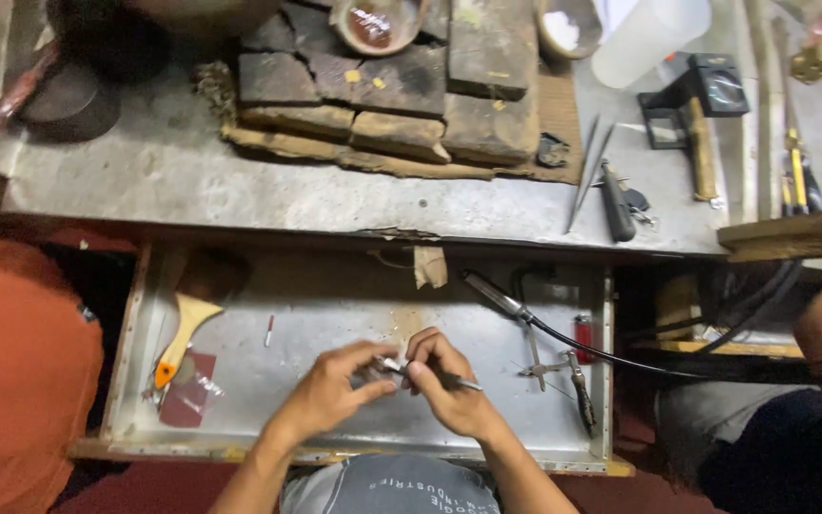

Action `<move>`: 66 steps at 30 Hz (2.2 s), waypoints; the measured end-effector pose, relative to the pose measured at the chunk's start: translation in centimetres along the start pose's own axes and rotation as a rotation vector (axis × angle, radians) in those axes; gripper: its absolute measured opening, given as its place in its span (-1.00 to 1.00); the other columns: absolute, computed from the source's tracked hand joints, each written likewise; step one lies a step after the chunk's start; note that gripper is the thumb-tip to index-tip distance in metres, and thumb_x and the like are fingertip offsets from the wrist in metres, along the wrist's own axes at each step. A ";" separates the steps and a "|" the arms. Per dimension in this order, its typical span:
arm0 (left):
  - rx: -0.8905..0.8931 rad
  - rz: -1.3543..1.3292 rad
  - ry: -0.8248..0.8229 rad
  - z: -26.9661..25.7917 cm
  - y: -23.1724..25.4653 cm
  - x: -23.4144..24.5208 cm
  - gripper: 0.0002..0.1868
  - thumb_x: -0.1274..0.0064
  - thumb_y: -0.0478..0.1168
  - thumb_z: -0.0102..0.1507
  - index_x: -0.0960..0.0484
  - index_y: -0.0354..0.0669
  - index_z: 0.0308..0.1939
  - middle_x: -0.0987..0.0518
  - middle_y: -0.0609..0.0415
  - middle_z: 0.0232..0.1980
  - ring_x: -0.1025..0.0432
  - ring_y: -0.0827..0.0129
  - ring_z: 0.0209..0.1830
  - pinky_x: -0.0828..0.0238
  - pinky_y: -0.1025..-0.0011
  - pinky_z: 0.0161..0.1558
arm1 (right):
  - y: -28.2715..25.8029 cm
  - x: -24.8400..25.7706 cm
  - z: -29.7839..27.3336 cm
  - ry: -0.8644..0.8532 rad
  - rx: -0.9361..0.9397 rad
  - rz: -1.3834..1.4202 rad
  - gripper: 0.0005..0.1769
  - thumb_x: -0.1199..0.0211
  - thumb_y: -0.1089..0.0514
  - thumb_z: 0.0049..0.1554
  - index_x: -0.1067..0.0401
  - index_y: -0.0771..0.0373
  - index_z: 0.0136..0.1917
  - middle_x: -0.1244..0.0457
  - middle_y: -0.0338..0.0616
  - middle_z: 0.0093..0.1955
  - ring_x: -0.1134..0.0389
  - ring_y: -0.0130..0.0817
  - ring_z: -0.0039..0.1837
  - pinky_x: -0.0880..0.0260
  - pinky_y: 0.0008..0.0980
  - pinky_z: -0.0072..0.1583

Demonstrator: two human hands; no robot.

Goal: Using a rotary tool to sand a jewelry component, cleaning the workbench with a brush, and organizing small parts from a bag.

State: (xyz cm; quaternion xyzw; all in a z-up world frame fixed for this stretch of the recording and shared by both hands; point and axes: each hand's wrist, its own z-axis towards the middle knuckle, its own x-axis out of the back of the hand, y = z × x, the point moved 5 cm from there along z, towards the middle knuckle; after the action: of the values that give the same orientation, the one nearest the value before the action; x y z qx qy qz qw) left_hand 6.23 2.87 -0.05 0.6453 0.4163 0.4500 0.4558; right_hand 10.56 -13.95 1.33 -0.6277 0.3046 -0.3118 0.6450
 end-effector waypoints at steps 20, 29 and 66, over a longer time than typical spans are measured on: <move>0.048 -0.245 0.248 -1.4 -0.3 1.6 -0.55 -0.12 -0.29 0.23 -0.60 -0.16 0.23 -0.72 0.01 0.10 -0.71 0.37 -0.16 -0.70 0.41 0.01 | -5.0 8.6 -0.5 0.076 0.297 -0.172 -0.48 0.18 -0.14 0.44 -0.32 0.17 0.45 -0.34 -0.03 0.13 -0.38 -0.30 0.06 -0.49 -0.35 0.02; 0.257 -0.224 0.303 -2.4 -3.5 1.1 -0.58 -0.10 -0.20 0.25 -0.69 -0.12 0.19 -0.81 0.05 0.01 -0.74 0.36 -0.14 -0.68 0.46 0.03 | -11.5 15.1 6.5 0.499 0.293 -0.992 -0.68 -0.02 0.21 0.31 -0.44 0.34 0.26 -0.36 0.09 0.21 -0.40 -0.06 0.26 -0.44 -0.14 0.30; -0.259 0.336 -0.184 2.5 0.5 -7.7 -0.62 0.02 -0.15 0.38 -0.56 -0.12 0.26 -0.65 0.07 0.08 -0.63 0.29 -0.25 -0.60 0.31 -0.19 | 6.4 19.0 -7.9 0.182 -0.246 -1.350 -0.73 -0.09 -0.03 0.34 -0.39 0.22 0.03 -0.19 -0.01 -0.12 -0.23 0.05 -0.27 -0.26 0.01 -0.18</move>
State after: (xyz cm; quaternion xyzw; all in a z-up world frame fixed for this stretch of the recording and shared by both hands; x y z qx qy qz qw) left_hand 6.81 -5.08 -1.53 0.6800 0.1981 0.5086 0.4896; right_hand 16.28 -33.66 -5.27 -0.7197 -0.0671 -0.6596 0.2059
